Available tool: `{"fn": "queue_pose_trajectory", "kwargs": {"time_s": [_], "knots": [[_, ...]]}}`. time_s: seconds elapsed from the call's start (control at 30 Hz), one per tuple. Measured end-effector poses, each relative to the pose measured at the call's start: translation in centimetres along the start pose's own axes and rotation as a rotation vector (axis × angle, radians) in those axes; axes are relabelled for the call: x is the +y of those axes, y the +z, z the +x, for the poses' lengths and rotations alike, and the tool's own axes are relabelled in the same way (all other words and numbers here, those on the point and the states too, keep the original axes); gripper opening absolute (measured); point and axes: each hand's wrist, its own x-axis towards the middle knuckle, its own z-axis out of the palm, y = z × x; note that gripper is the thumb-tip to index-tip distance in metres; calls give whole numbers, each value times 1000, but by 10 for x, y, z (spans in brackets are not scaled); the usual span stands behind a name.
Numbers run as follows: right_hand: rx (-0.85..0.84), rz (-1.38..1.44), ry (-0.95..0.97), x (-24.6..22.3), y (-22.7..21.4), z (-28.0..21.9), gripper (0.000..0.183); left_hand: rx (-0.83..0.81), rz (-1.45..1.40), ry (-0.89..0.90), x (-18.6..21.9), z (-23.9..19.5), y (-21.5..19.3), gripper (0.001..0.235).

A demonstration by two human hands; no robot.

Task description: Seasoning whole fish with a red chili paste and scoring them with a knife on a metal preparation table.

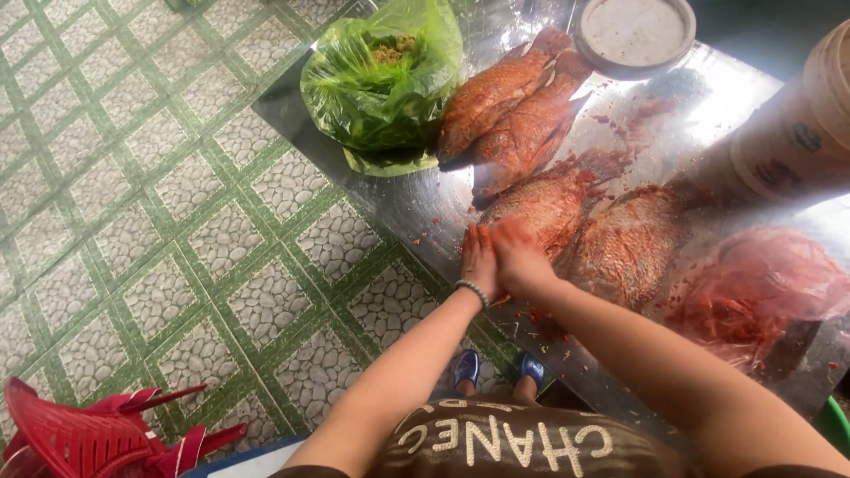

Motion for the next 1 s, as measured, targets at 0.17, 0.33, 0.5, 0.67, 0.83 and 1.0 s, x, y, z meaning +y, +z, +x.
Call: {"fn": "queue_pose_trajectory", "kwargs": {"time_s": [0.17, 0.33, 0.5, 0.67, 0.83, 1.0], "knots": [[-278, 67, -2, -2, -98, 18, 54, -212, -417, 7, 22, -32, -120, 145], [183, 112, 126, 57, 6, 11, 54, -236, -1, 98, 31, -45, -102, 140], [346, -23, -2, 15, 22, -29, 73, -186, 101, 140, 41, -36, -92, 133], [-49, 793, 498, 66, -113, -20, 22, -429, 203, 198, 81, -34, -128, 72], [177, 1239, 513, 247, -290, -14, 22, -451, 314, 198, 103, -22, -113, 56], [45, 1182, 505, 393, -313, -24, 23, -347, 331, 175, 102, -9, -106, 38]]}}
